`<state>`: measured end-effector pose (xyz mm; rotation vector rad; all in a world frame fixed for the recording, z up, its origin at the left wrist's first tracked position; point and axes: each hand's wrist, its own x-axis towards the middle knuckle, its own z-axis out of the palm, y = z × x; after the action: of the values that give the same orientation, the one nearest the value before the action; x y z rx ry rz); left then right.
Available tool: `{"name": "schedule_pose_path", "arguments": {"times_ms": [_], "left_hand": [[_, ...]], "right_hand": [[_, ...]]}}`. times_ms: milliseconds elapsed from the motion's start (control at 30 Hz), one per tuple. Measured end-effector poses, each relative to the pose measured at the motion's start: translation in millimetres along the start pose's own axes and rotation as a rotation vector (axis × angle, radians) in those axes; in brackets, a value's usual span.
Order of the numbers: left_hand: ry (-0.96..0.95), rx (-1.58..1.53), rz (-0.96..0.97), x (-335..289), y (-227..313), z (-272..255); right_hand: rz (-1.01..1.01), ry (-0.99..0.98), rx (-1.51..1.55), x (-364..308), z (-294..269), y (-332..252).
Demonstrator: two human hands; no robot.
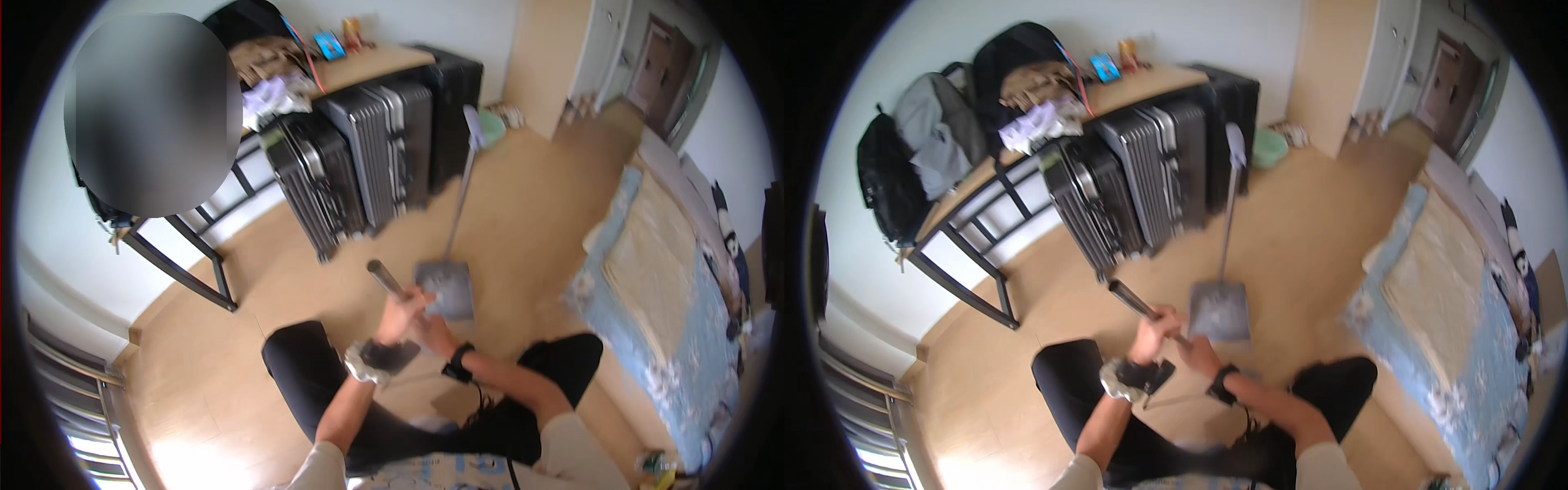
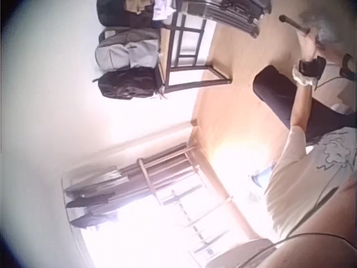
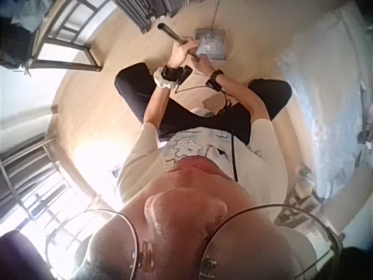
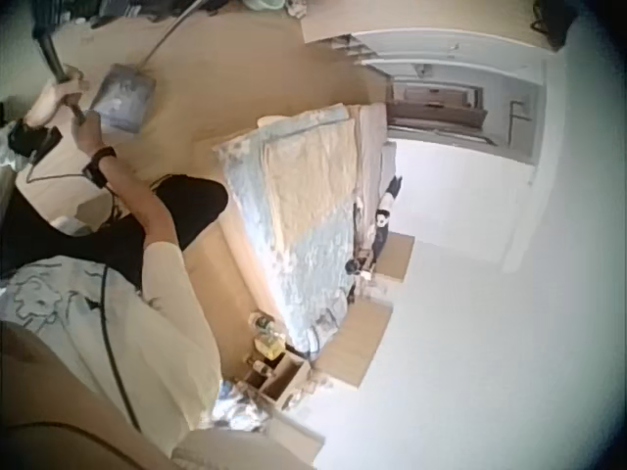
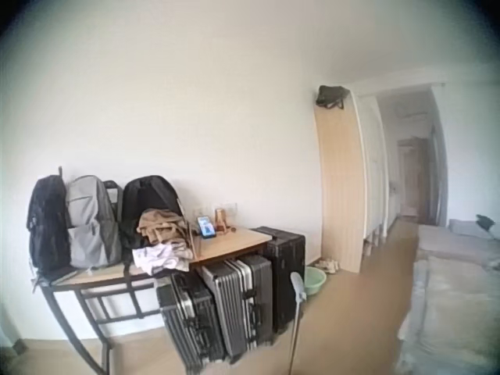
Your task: Assembling the handle and components of a broom and dustpan set.
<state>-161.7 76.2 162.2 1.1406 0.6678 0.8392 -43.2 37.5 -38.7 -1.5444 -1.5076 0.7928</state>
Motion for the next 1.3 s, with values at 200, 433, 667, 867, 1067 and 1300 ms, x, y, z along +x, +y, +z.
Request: {"name": "schedule_pose_path", "arguments": {"times_ms": [200, 433, 667, 867, 1067, 1300], "left_hand": [[-0.15, 0.095, -0.039, -10, 36, 6], [-0.121, 0.056, -0.055, -8, 11, 6], [-0.285, 0.293, 0.283, -41, 32, 29], [-0.379, 0.234, 0.249, -38, 33, 44], [-0.444, 0.385, 0.227, -22, 2, 24], [-0.381, 0.58, 0.041, -5, -74, 12]], "right_hand": [[0.0, 0.003, 0.143, -8, -10, -46], [0.12, -0.107, 0.108, -18, -13, -43], [-0.102, -0.106, 0.444, -18, -48, -76], [0.041, -0.212, 0.376, -20, -90, -71], [0.143, -0.022, 0.646, -41, -109, -88], [0.121, 0.137, 0.788, -28, -157, -90]]}}
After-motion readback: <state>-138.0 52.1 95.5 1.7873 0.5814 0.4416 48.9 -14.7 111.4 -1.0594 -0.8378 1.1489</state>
